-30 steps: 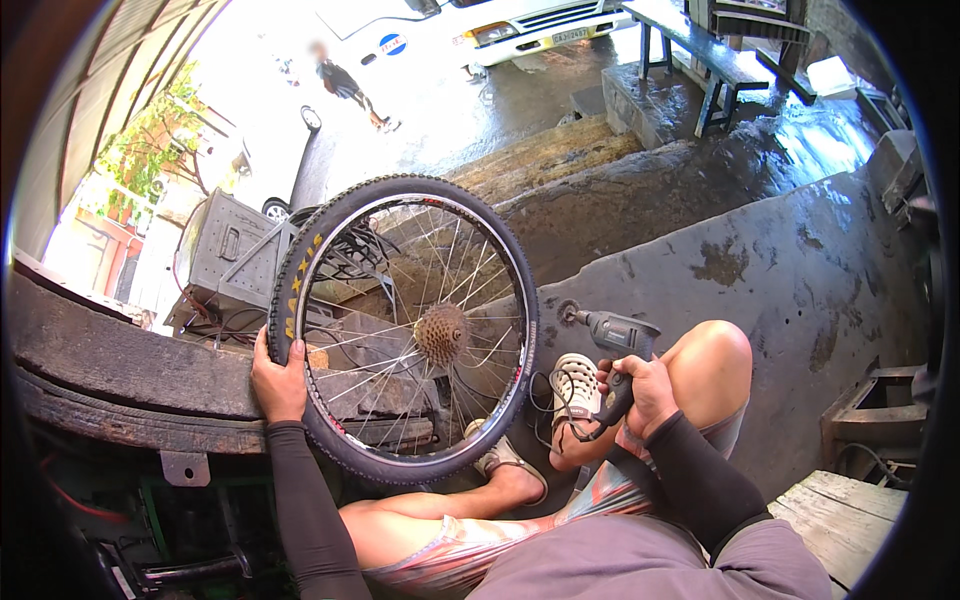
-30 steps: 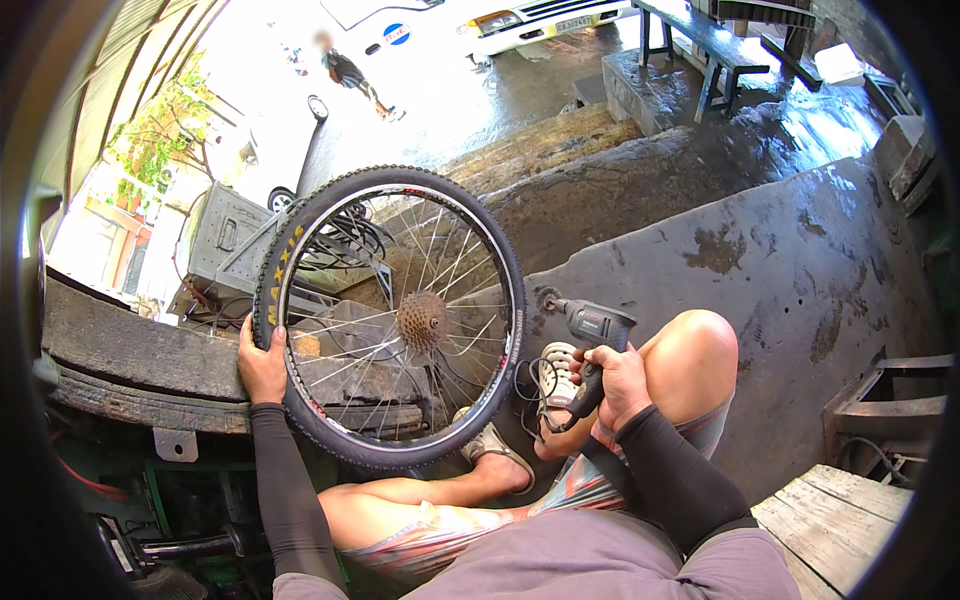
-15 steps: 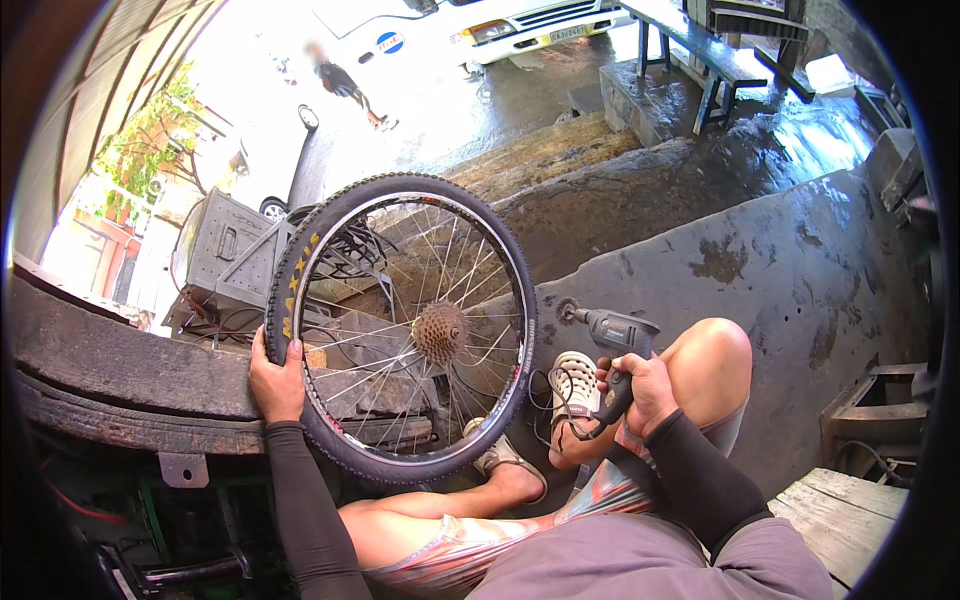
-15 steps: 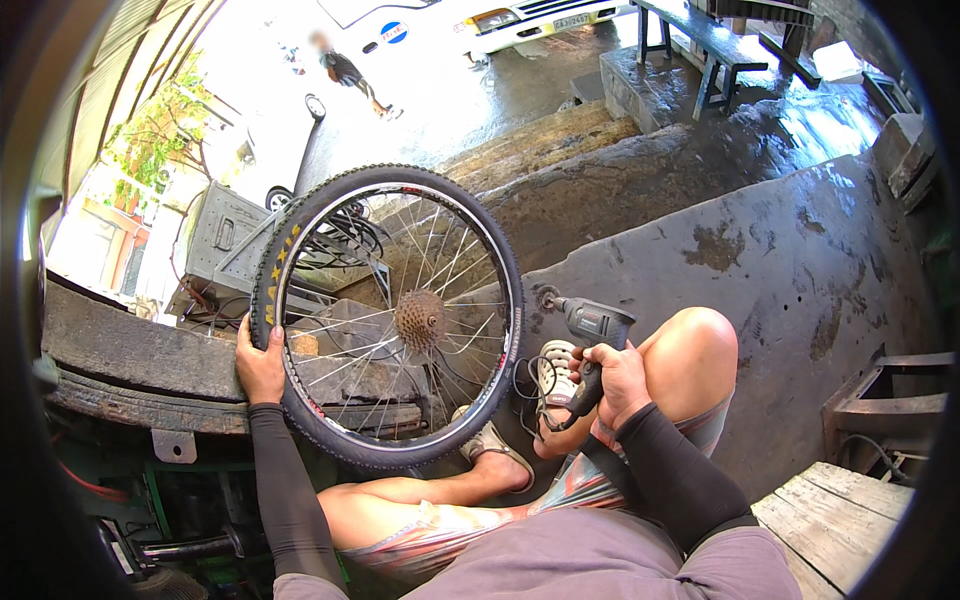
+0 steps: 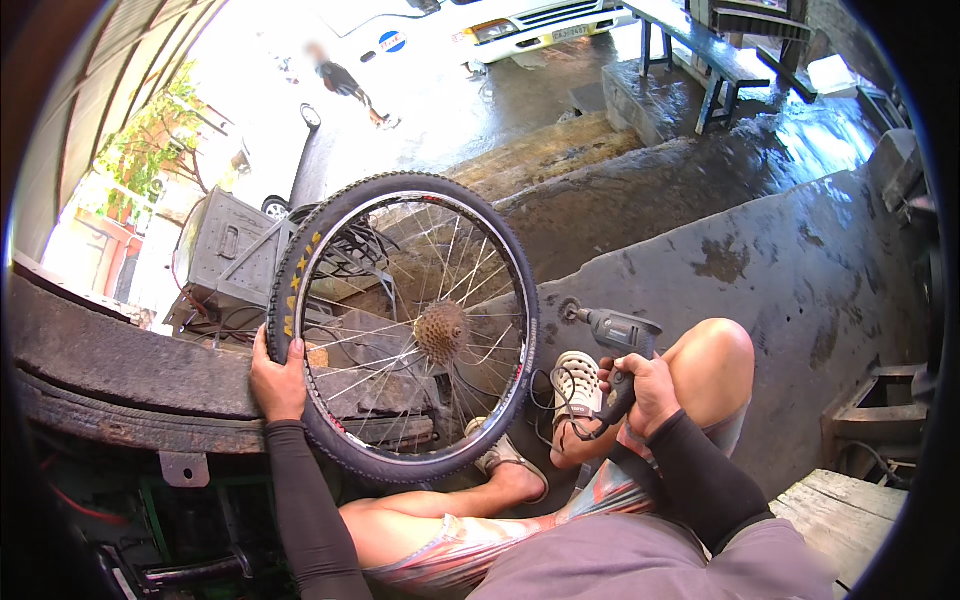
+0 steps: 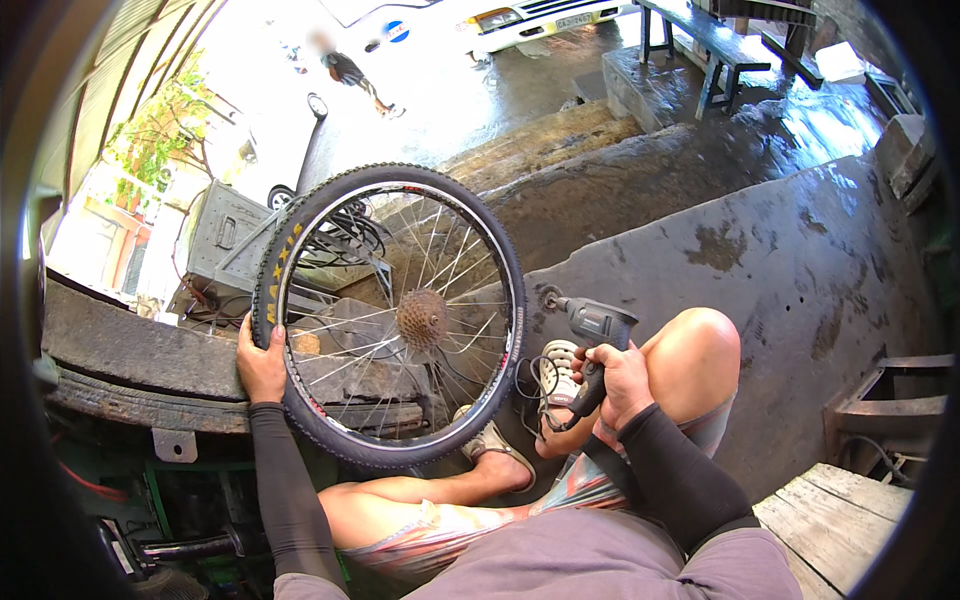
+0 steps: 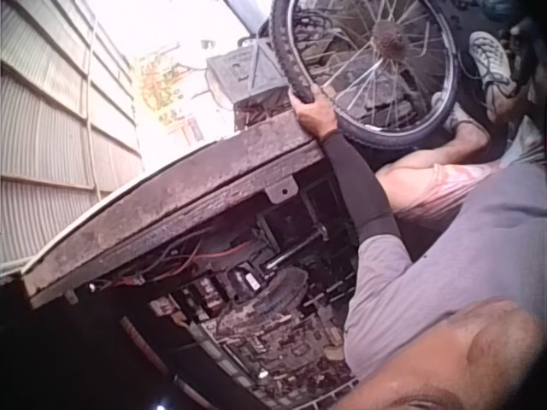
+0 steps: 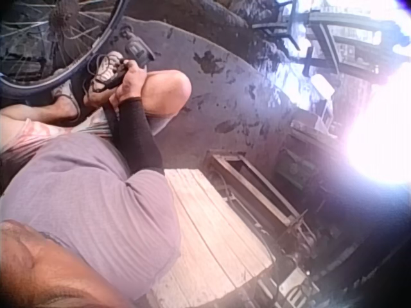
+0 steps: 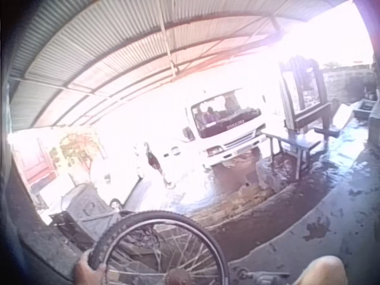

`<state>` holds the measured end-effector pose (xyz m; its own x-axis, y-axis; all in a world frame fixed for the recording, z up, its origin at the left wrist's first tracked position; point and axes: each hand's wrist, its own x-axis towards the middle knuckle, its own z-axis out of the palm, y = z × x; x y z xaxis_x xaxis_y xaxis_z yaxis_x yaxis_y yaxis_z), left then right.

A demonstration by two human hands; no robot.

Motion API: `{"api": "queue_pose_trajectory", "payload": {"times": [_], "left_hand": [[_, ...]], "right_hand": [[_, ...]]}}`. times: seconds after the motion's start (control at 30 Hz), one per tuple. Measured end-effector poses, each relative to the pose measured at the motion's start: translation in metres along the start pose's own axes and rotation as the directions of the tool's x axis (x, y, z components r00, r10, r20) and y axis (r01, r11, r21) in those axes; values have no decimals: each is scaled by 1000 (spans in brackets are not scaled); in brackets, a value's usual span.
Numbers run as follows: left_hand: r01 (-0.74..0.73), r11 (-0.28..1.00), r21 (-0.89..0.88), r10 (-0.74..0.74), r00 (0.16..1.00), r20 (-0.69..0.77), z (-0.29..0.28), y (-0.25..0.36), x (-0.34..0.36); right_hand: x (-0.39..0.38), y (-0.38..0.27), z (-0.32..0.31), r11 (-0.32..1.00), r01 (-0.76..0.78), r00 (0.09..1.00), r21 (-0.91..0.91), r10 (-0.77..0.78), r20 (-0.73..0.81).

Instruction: The person uses a power drill to remove the cassette from a bicycle wheel, then manually removes the cassette and places it on the floor. The person continues to use the drill on the wheel hub and rotates the wheel to inspect it.

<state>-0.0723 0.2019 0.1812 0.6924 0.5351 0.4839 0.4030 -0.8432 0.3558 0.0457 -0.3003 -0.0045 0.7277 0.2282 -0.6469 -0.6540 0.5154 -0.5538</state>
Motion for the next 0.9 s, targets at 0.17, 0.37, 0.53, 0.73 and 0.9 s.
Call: {"api": "queue_pose_trajectory", "payload": {"times": [0.17,0.37,0.53,0.73,0.9], "left_hand": [[-12,1000,2,12,1000,-7,0,7,1],[4,999,-38,-5,1000,-5,0,-13,4],[32,998,-56,-33,999,-4,-1,-8,2],[15,996,-93,-16,1000,-9,-1,-1,2],[9,998,-60,-11,999,-30,-2,-3,2]], "right_hand": [[3,2,-5,1000,1,1000,-6,-1,0],[1,3,-1,1000,10,1000,-8,-10,-9],[2,2,-2,1000,1,1000,-13,-1,-5],[2,1,-2,1000,-8,1000,-16,7,-15],[4,2,-3,999,-33,999,5,33,-17]]}}
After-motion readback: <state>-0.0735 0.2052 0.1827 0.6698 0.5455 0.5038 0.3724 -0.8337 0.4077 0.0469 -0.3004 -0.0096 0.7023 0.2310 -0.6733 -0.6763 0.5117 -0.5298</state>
